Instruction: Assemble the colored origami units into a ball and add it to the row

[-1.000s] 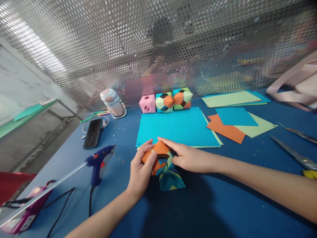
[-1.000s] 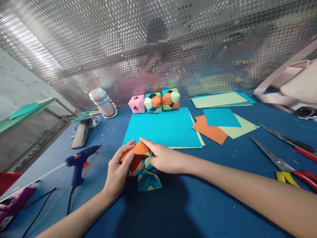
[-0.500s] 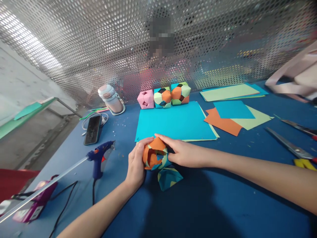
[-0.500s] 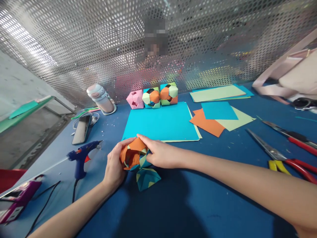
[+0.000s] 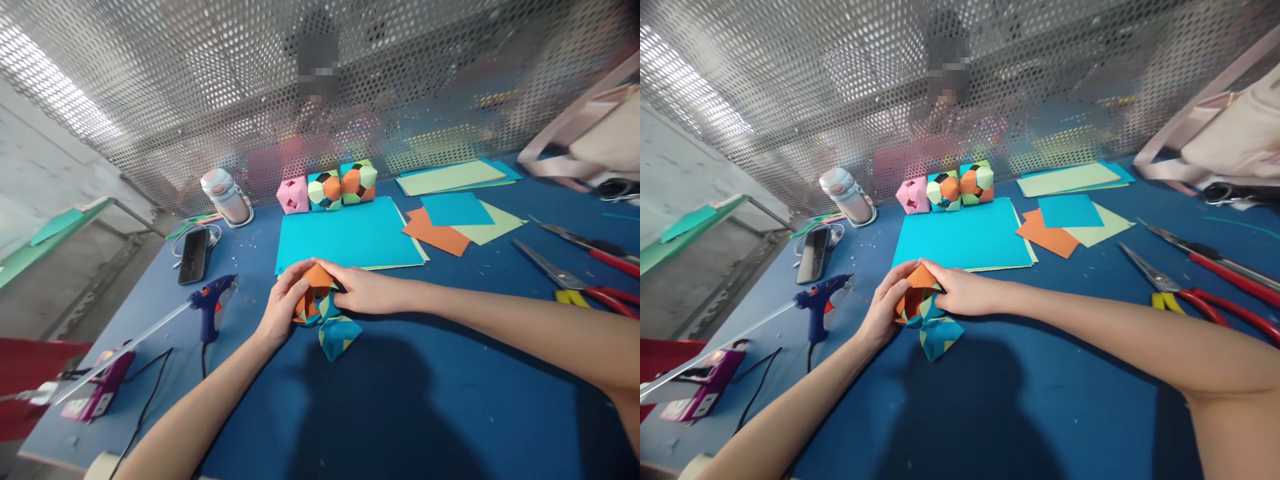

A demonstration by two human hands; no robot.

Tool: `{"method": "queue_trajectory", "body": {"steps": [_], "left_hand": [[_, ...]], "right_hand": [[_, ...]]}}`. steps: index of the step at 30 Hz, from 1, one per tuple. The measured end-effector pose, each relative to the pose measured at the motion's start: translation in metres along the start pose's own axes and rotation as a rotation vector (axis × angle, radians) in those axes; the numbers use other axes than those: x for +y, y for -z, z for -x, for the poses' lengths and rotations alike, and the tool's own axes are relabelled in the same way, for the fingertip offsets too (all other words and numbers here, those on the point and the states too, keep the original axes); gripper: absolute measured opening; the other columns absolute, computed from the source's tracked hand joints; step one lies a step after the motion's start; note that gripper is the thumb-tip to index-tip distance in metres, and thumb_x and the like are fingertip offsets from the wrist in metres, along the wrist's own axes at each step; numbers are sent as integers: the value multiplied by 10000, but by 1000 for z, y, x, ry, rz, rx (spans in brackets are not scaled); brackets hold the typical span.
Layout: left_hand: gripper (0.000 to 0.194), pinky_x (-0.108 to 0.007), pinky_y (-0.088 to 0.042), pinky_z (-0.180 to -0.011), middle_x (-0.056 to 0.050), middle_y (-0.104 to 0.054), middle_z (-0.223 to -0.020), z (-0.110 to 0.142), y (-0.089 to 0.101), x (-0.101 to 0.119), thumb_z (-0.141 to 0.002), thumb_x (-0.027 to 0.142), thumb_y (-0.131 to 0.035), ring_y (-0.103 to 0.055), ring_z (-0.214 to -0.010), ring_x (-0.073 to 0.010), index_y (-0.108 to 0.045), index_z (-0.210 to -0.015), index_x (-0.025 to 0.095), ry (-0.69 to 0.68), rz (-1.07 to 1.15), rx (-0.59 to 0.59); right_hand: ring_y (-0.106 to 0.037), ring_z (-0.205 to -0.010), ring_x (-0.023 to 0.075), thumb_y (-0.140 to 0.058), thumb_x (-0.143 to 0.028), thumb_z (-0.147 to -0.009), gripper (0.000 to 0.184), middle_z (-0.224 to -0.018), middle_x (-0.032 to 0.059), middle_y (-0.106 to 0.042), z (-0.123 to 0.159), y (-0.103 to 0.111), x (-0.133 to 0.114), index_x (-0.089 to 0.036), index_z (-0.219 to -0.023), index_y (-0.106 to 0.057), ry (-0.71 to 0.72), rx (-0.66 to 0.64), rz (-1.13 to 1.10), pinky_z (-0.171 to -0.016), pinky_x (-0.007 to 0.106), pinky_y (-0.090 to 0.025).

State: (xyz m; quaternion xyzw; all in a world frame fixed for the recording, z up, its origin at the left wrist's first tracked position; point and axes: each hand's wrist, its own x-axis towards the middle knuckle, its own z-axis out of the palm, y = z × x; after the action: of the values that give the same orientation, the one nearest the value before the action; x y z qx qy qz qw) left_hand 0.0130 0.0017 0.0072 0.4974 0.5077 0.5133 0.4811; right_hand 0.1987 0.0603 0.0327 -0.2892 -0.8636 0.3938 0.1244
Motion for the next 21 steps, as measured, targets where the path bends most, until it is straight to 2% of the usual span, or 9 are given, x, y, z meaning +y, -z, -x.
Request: {"method": "queue_trajectory", "body": {"steps": [2,7,15,17,19,21], "left_hand": [[427,-370,-462,-967,-68,-648,-1241,-1,4,1,-798,432,-633,-586,-1149,-270,-641,-1169,222,7,-54,-41],[430,-335,-478,-905,-60,-680,-1156,-1,9,1,-779,428,-652,-613,-1070,-252,-655,-1143,200,31,-46,-11],[466,-323,-494,-857,-69,-678,-1155,0,10,0,-772,439,-645,-635,-1012,-246,-641,-1157,177,29,-22,-18],[466,-326,-494,-851,-69,-678,-1151,1,11,-1,-769,446,-644,-637,-1002,-249,-645,-1149,177,25,-23,-26],[471,-332,-495,-842,-68,-684,-1134,1,12,-1,-761,460,-645,-640,-989,-254,-649,-1136,175,21,-27,-28],[480,-334,-494,-839,-65,-689,-1119,0,12,-2,-751,470,-647,-640,-983,-259,-649,-1130,175,15,-30,-24]], "right_hand": [[-619,-1101,304,-503,-165,-811,766,-1337,194,-564,0,1,-2,-89,-1513,-204,-24,-3,3,-867,406,-511],[-567,-1205,308,-567,-194,-821,724,-1373,191,-542,0,7,-1,-72,-1479,-292,-14,25,-44,-963,424,-489],[-547,-1246,272,-549,-210,-867,558,-1399,165,-525,6,19,-2,-89,-1398,-431,25,78,-8,-976,389,-499],[-580,-1203,265,-534,-185,-869,488,-1377,168,-546,12,20,-6,-94,-1347,-493,18,152,40,-947,381,-513],[-631,-1110,246,-517,-140,-865,380,-1290,150,-619,21,17,-10,-124,-1239,-584,39,294,115,-902,373,-527],[-653,-1008,225,-493,-119,-876,273,-1141,118,-687,32,10,-14,-154,-1100,-644,143,469,212,-862,368,-528]]}}
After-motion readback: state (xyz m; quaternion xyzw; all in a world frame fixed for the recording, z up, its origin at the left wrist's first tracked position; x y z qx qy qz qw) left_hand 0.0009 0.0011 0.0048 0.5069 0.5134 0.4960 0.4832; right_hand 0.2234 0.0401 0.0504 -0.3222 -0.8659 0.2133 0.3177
